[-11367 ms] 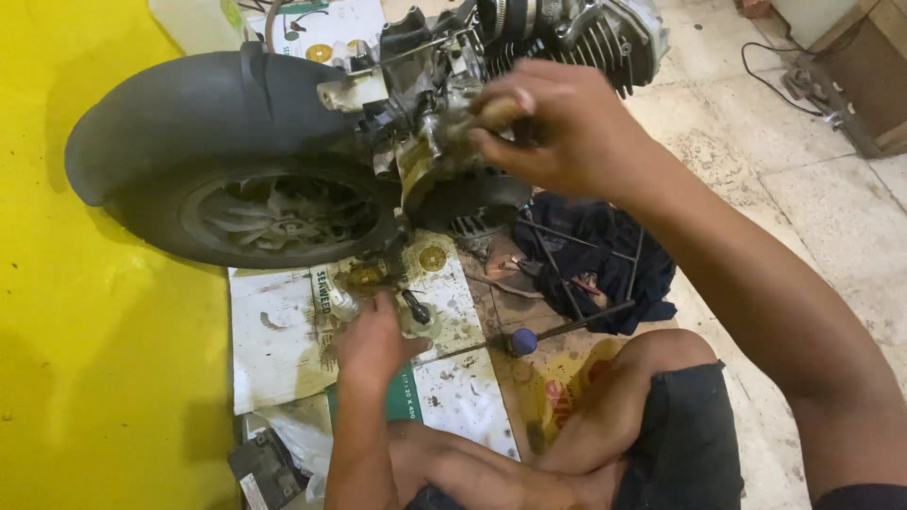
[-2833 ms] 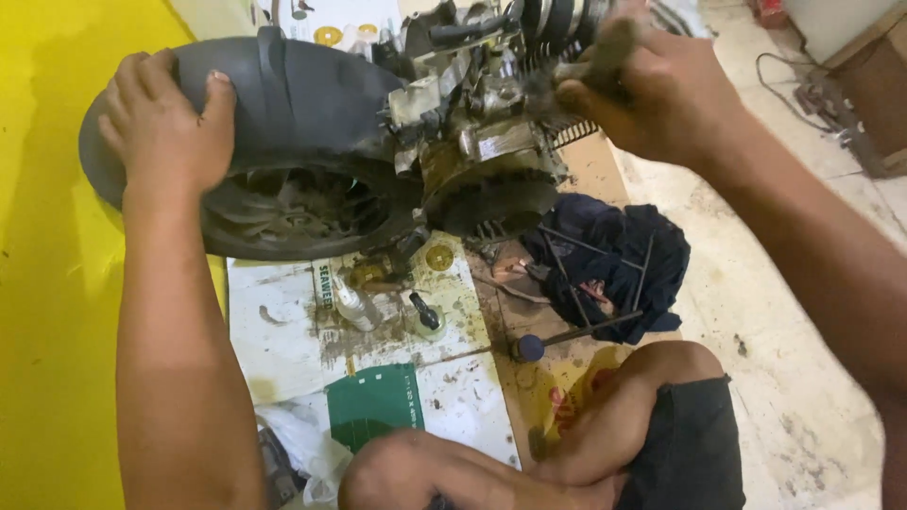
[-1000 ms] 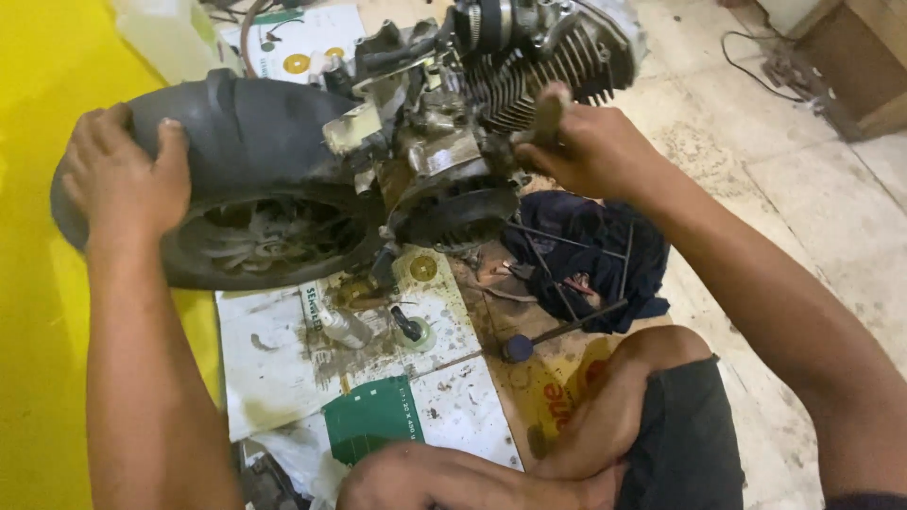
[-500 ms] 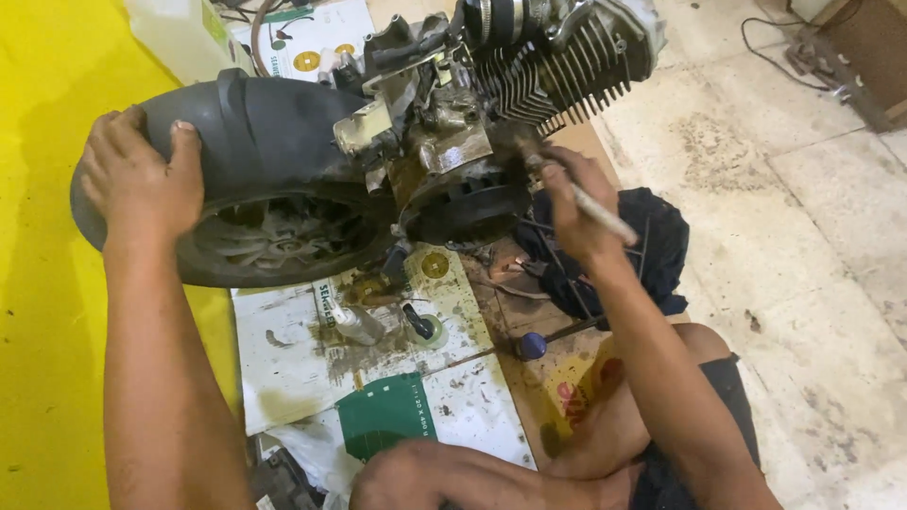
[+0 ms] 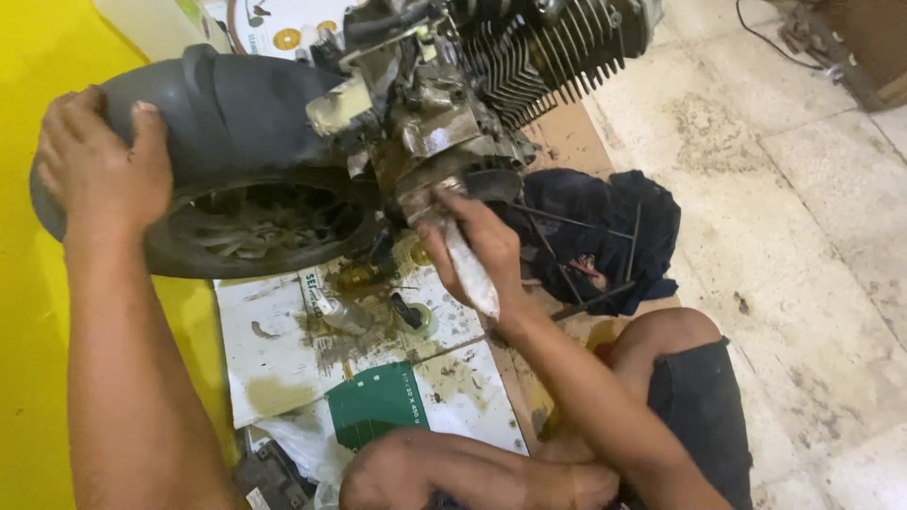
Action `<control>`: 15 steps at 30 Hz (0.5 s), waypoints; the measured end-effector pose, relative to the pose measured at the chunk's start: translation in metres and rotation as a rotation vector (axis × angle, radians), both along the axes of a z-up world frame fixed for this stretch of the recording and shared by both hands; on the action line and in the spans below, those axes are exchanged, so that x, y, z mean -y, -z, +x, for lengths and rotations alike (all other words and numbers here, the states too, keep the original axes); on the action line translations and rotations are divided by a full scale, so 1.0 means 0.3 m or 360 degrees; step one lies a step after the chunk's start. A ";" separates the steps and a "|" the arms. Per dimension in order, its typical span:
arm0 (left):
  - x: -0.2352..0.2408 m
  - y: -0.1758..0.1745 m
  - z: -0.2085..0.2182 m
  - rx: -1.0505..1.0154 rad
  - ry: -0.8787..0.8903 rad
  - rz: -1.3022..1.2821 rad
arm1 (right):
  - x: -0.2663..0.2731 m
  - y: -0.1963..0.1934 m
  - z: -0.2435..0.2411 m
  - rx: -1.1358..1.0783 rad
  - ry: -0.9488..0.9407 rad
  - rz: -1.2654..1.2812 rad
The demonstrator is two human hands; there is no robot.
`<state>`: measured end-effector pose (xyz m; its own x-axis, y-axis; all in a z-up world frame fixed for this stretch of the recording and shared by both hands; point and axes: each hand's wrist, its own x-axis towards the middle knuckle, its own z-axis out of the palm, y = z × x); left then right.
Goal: The person sits on the floor and cleans a motorcycle engine and rear wheel assembly. They use a spray bottle to apply liquid and a brush to scrub the engine casing and wheel area, then wipe the parts with a cloth.
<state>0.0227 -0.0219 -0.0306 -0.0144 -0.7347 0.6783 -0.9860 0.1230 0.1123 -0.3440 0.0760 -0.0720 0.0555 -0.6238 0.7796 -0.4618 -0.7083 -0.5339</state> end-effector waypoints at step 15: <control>0.016 0.012 0.017 0.0044 -0.0006 0.0003 | 0.001 -0.026 0.016 0.0074 -0.0030 0.0008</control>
